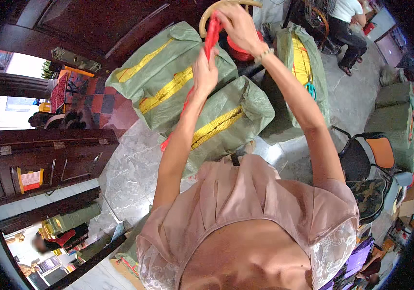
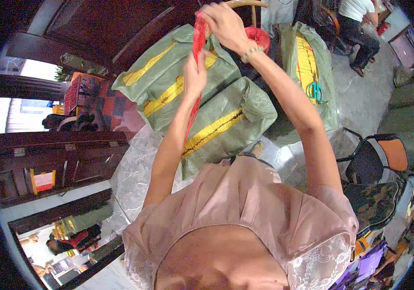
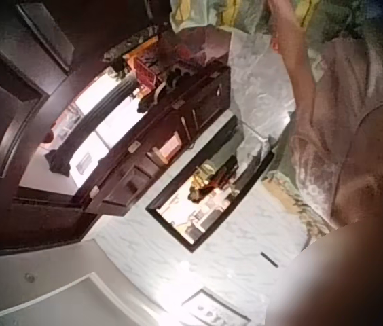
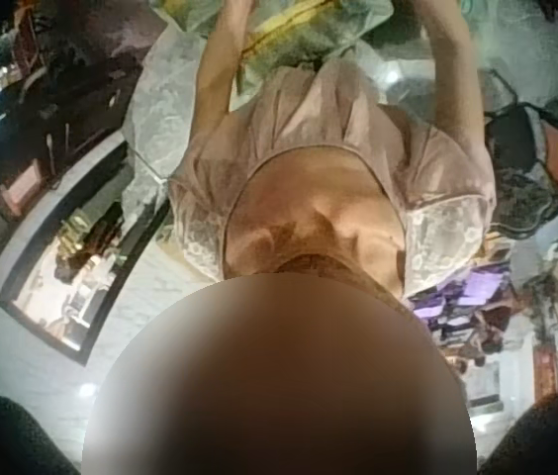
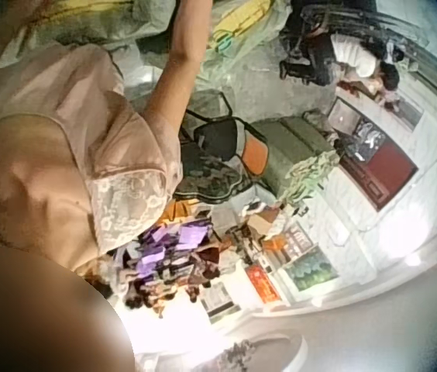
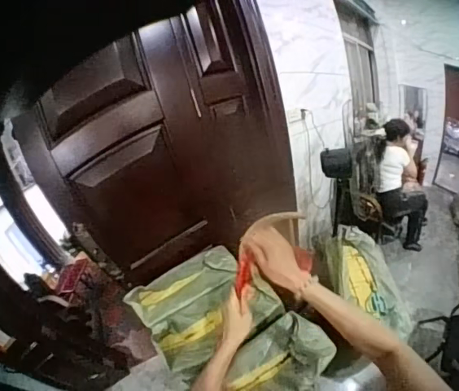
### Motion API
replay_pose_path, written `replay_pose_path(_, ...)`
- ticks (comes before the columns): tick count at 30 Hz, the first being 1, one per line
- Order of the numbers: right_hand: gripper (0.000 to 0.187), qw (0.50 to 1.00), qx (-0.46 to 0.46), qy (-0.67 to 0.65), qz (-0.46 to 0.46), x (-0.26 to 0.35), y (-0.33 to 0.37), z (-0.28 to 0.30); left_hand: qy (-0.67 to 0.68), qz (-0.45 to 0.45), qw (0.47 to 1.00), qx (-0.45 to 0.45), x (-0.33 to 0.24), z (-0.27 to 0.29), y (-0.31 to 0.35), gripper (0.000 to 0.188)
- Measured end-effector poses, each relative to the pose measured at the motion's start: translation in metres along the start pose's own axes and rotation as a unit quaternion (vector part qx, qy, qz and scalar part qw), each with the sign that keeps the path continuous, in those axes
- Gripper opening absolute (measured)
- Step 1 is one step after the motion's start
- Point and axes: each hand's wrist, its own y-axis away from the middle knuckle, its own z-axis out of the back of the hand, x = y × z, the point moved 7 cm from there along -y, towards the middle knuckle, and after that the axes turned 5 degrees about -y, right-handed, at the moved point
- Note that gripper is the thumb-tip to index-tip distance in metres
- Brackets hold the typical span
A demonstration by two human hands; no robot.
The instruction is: The recorder is untangling and cutting red plastic tying strips to prepare them for securing large green bags of paper materials.
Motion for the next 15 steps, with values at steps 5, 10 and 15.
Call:
replay_pose_path(5, 0.028, 0.997, -0.003, -0.038, -0.071, 0.025, -0.025, 0.006, 0.022, 0.028, 0.995, -0.096, -0.008, 0.01, -0.024, 0.019)
replay_pose_path(10, 0.036, 0.963, 0.035, -0.115, -0.24, 0.014, 0.023, -0.023, 0.215, 0.2, 0.953, 0.074, 0.011, -0.018, 0.009, 0.02)
replay_pose_path(15, 0.034, 0.914, 0.094, -0.309, -0.246, 0.026, 0.038, -0.047, 0.015, -0.052, 0.994, -0.098, -0.034, 0.03, 0.001, 0.025)
